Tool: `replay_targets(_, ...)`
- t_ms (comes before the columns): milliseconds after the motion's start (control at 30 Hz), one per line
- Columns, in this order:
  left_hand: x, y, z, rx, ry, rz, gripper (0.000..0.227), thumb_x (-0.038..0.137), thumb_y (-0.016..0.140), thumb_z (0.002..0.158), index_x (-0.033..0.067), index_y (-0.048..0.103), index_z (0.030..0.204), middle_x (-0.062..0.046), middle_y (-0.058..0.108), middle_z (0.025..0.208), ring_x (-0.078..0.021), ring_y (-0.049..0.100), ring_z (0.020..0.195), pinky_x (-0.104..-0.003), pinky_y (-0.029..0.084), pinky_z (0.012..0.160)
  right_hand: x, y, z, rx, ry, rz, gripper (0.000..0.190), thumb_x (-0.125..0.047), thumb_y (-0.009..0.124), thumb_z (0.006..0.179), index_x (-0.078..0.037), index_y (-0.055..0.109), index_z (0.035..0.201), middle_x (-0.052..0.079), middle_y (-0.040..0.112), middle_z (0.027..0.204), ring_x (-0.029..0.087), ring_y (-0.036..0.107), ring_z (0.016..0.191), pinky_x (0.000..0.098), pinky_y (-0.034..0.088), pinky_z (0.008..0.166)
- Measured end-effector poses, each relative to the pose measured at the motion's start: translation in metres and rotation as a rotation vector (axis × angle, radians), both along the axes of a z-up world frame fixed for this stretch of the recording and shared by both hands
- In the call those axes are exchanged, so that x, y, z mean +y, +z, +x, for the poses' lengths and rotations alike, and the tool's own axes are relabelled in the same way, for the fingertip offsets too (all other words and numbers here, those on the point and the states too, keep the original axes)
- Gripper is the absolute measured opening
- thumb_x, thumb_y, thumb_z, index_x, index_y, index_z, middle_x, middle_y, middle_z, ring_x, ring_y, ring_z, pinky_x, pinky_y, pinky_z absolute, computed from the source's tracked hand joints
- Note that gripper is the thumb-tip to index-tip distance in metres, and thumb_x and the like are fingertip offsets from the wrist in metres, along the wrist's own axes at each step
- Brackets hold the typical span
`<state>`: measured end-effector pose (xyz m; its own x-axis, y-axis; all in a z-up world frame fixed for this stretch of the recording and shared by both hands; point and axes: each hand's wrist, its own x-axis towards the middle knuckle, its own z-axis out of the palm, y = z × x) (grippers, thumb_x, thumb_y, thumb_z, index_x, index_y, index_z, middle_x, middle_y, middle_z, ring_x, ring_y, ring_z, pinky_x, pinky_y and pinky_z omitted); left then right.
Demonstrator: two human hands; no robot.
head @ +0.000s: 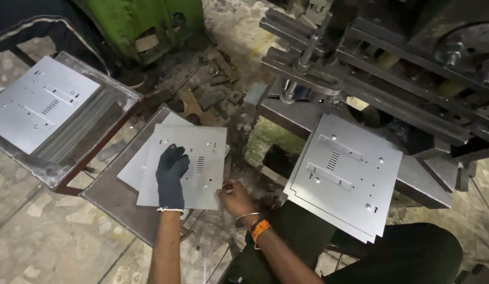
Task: Operating a metal press machine to stamp holes or patterns into metal sheets.
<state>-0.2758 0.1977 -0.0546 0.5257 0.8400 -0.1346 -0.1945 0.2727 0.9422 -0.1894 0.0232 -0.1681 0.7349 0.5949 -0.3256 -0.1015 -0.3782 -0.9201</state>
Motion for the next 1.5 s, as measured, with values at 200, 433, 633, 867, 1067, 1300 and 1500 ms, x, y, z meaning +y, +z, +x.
replay_targets(200,0.021,-0.037,-0.021,-0.082,0.026,0.018,0.062,-0.004,0.059,0.079,0.0021,0.058,0.140,-0.012,0.069,0.123,-0.0212,0.068,0.103,-0.030,0.054,0.082,0.001,0.022,0.002,-0.054,0.063,-0.064,0.046,-0.025,0.073,0.089,0.003,0.062,0.124,0.013,0.069,0.116,0.025,0.069,0.105,0.0382,0.055,0.091)
replay_targets(433,0.036,-0.054,-0.041,-0.090,0.089,0.001,0.064,-0.003,0.056,0.076,0.0014,0.059,0.140,-0.013,0.070,0.121,-0.0223,0.067,0.100,-0.028,0.050,0.071,0.008,0.015,0.007,-0.058,0.068,-0.122,0.044,-0.024,0.074,0.087,0.003,0.063,0.120,0.015,0.070,0.112,0.025,0.069,0.103,0.0372,0.054,0.091)
replay_targets(633,0.028,-0.033,-0.047,0.077,0.135,0.186,0.060,0.003,0.060,0.079,0.0008,0.060,0.139,-0.013,0.071,0.122,-0.0240,0.067,0.109,-0.032,0.052,0.088,0.011,-0.011,0.011,0.413,0.029,0.002,0.023,-0.013,0.068,0.091,0.003,0.067,0.108,0.011,0.073,0.090,0.025,0.070,0.080,0.0411,0.057,0.074)
replay_targets(867,0.033,-0.002,-0.059,1.059,0.214,0.519,0.066,0.046,0.073,0.084,0.0047,0.065,0.135,-0.020,0.070,0.126,-0.0358,0.066,0.114,-0.048,0.049,0.099,0.007,-0.033,0.015,0.423,0.035,0.222,0.018,0.003,0.067,0.087,0.006,0.071,0.104,0.008,0.075,0.091,0.015,0.070,0.079,0.0311,0.057,0.072)
replay_targets(1067,0.103,-0.051,-0.084,0.945,-0.146,0.270,0.063,0.053,0.069,0.097,-0.0008,0.072,0.130,-0.019,0.073,0.121,-0.0326,0.066,0.109,-0.045,0.049,0.095,-0.027,0.020,0.010,0.082,0.121,0.189,0.019,0.001,0.069,0.087,0.000,0.072,0.106,0.004,0.072,0.088,0.012,0.066,0.078,0.0298,0.055,0.071)
replay_targets(1300,0.004,0.096,-0.030,0.410,-0.492,0.035,0.060,0.021,0.077,0.077,-0.0012,0.065,0.131,-0.013,0.076,0.112,-0.0226,0.070,0.095,-0.039,0.056,0.082,-0.136,0.190,0.026,0.169,0.054,0.238,0.028,-0.019,0.074,0.087,-0.001,0.075,0.109,0.011,0.072,0.110,0.024,0.066,0.092,0.0430,0.054,0.084)
replay_targets(1500,-0.117,0.119,0.088,0.019,-0.897,-0.012,0.051,0.015,0.076,0.082,0.0011,0.065,0.130,-0.009,0.075,0.114,-0.0177,0.069,0.099,-0.035,0.056,0.087,-0.269,0.158,0.095,0.011,-0.744,0.535,0.030,-0.010,0.073,0.089,0.010,0.052,0.081,0.008,0.067,0.131,0.021,0.069,0.110,0.0374,0.052,0.103)
